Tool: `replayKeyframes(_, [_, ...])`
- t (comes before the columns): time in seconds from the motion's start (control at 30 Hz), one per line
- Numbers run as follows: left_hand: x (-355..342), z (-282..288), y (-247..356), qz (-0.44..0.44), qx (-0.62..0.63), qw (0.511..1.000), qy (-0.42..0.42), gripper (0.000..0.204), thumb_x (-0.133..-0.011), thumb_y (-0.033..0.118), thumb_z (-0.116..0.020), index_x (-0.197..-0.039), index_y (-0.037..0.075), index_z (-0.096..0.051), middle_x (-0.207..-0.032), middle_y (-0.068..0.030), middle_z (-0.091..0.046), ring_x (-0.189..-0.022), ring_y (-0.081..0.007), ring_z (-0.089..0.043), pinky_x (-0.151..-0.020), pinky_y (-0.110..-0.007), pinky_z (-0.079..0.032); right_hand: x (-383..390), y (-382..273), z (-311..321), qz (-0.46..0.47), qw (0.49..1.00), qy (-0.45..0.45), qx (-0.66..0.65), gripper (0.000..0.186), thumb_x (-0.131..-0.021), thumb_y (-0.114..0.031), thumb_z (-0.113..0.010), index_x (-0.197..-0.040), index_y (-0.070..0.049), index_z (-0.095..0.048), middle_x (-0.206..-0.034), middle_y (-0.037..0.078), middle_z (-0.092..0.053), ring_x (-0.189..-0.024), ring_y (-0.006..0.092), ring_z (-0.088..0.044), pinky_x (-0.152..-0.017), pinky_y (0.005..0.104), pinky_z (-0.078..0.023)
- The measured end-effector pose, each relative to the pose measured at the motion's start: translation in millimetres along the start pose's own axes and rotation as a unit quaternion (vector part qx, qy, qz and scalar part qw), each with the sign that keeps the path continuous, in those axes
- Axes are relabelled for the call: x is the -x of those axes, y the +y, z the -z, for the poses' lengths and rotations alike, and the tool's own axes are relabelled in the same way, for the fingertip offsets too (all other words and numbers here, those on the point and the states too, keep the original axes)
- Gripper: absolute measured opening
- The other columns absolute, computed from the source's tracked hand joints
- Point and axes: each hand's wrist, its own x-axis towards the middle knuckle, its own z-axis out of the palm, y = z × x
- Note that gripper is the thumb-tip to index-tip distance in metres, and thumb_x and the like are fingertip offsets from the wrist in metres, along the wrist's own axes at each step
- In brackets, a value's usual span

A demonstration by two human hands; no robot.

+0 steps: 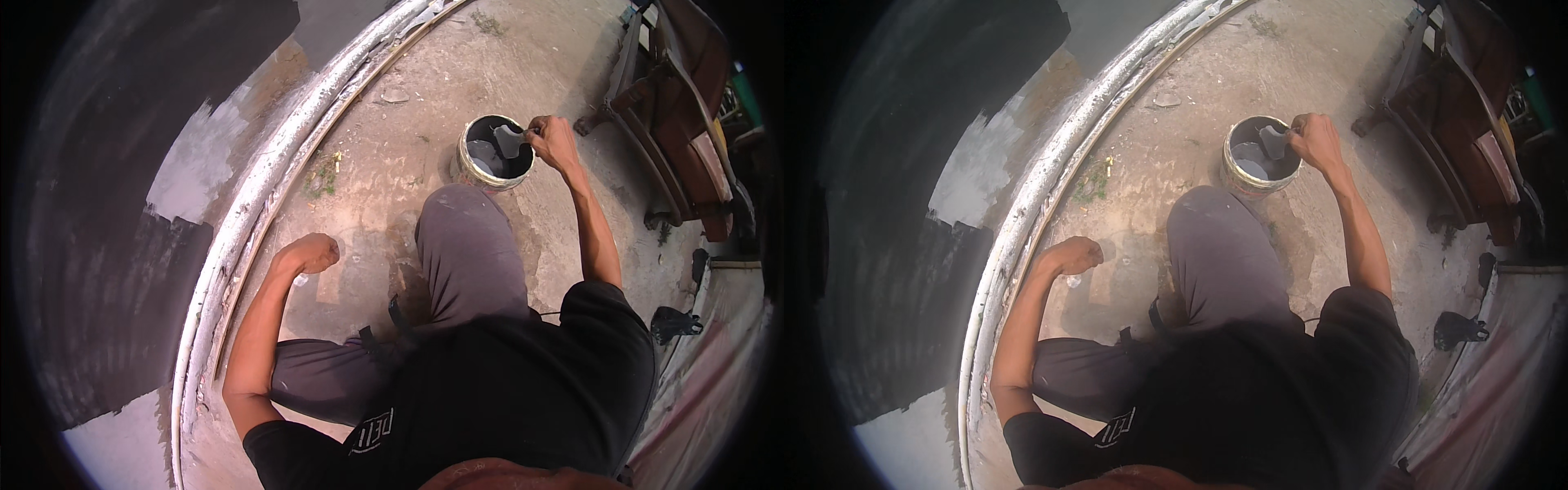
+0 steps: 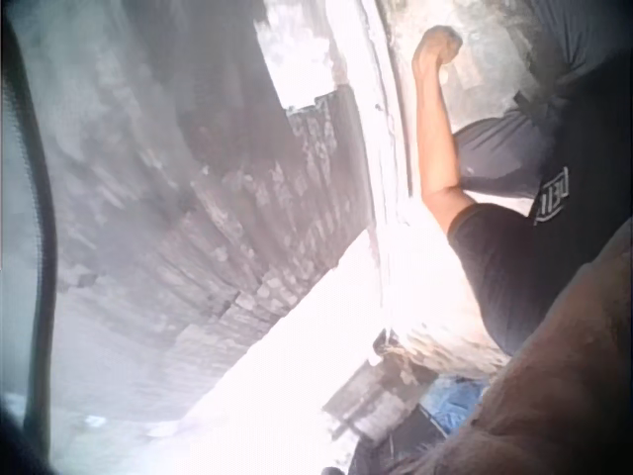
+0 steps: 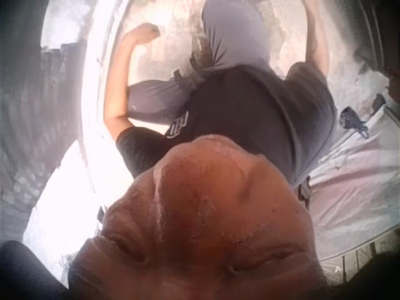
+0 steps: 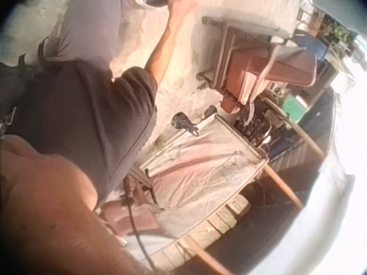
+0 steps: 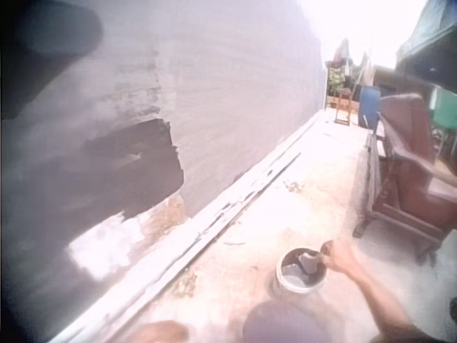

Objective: The person kneels on the ground and uses a paintbrush to apply dark paint to a wall. They repeatedly dip the brush into a paint can and stroke the wall surface, gradually covering the unpainted area.

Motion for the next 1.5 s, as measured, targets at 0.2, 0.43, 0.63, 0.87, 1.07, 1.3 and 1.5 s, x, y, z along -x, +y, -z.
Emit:
replayKeyframes(0.2, [-3.2, 20.8, 5.2, 0.05, -0.084, 0.992, -0.082, 0.037, -0.088, 0.031, -0.058, -0.107, 0.003, -0.072, -0.107, -0.0184, -0.072, -0.103, -0.0344, -0.067, -0.09, -0.041, -0.051, -8.9, 56.3, -79.5, 0.069, 0.992, -0.013, 0.101, 0.017, -0.068, -0.01, -0.064, -0.078, 0.002, -0.071, -0.077, 0.028, -0.067, -0.078, 0.0446, -0.068, -0.072, 0.0504, -0.055])
replayKeyframes(0.43, [4.5, 14.1, -6.9, 0.044, -0.031, 0.998, -0.04, 0.028, -0.086, 0.018, -0.058, -0.103, 0.003, -0.074, -0.099, -0.0201, -0.073, -0.092, -0.0346, -0.07, -0.08, -0.041, -0.053, -1.3, 52.0, -79.4, 0.078, 0.991, -0.027, 0.101, 0.017, -0.07, -0.011, -0.064, -0.081, 0.0, -0.071, -0.077, 0.027, -0.067, -0.078, 0.0441, -0.067, -0.072, 0.05, -0.055])
replayKeyframes(0.63, [0.0, 20.9, 7.4, 0.063, -0.049, 0.995, -0.064, 0.037, -0.087, 0.03, -0.057, -0.107, 0.003, -0.073, -0.107, -0.0193, -0.072, -0.103, -0.0355, -0.067, -0.091, -0.041, -0.051, 3.3, 54.4, -46.3, 0.17, 0.979, 0.026, 0.111, 0.007, -0.078, -0.005, -0.061, -0.08, 0.0, -0.065, -0.08, 0.023, -0.067, -0.073, 0.0421, -0.066, -0.064, 0.0493, -0.052])
replayKeyframes(0.87, [-0.9, 23.7, 14.7, 0.054, -0.041, 0.995, -0.067, 0.035, -0.088, 0.027, -0.059, -0.108, 0.002, -0.073, -0.108, -0.0186, -0.072, -0.104, -0.034, -0.068, -0.092, -0.04, -0.051, 14.4, 58.1, -47.8, 0.22, 0.959, 0.119, 0.13, 0.005, -0.08, -0.003, -0.06, -0.081, 0.0, -0.064, -0.077, 0.02, -0.067, -0.071, 0.0396, -0.067, -0.061, 0.0475, -0.051])
replayKeyframes(1.07, [4.9, 23.2, 16.5, 0.061, -0.037, 0.995, -0.074, 0.034, -0.088, 0.026, -0.059, -0.108, 0.002, -0.073, -0.108, -0.0191, -0.073, -0.104, -0.0341, -0.068, -0.092, -0.04, -0.051, 18.0, 35.5, -23.8, 0.044, 0.998, 0.037, 0.035, 0.016, -0.078, -0.007, -0.062, -0.09, 0.001, -0.07, -0.081, 0.019, -0.071, -0.069, 0.037, -0.069, -0.063, 0.0414, -0.053])
replayKeyframes(1.3, [1.6, 28.2, 25.8, 0.074, -0.065, 0.993, -0.063, 0.037, -0.088, 0.029, -0.059, -0.109, 0.002, -0.072, -0.107, -0.0192, -0.073, -0.103, -0.0354, -0.068, -0.091, -0.041, -0.052, -2.9, 49.5, -23.8, -0.077, 0.95, -0.2, -0.229, 0.017, -0.086, -0.013, -0.063, -0.089, 0.003, -0.07, -0.082, 0.01, -0.075, -0.064, 0.0157, -0.066, -0.057, 0.0348, -0.048])
replayKeyframes(1.5, [-3.8, 19.3, 4.7, 0.042, -0.063, 0.995, -0.061, 0.036, -0.088, 0.03, -0.059, -0.108, 0.002, -0.073, -0.106, -0.0197, -0.072, -0.102, -0.035, -0.068, -0.09, -0.041, -0.052, -17.9, 81.4, -20.9, -0.036, 0.932, -0.269, -0.24, 0.014, -0.087, -0.011, -0.064, -0.096, -0.001, -0.068, -0.08, 0.008, -0.073, -0.06, 0.0138, -0.061, -0.054, 0.0313, -0.043])
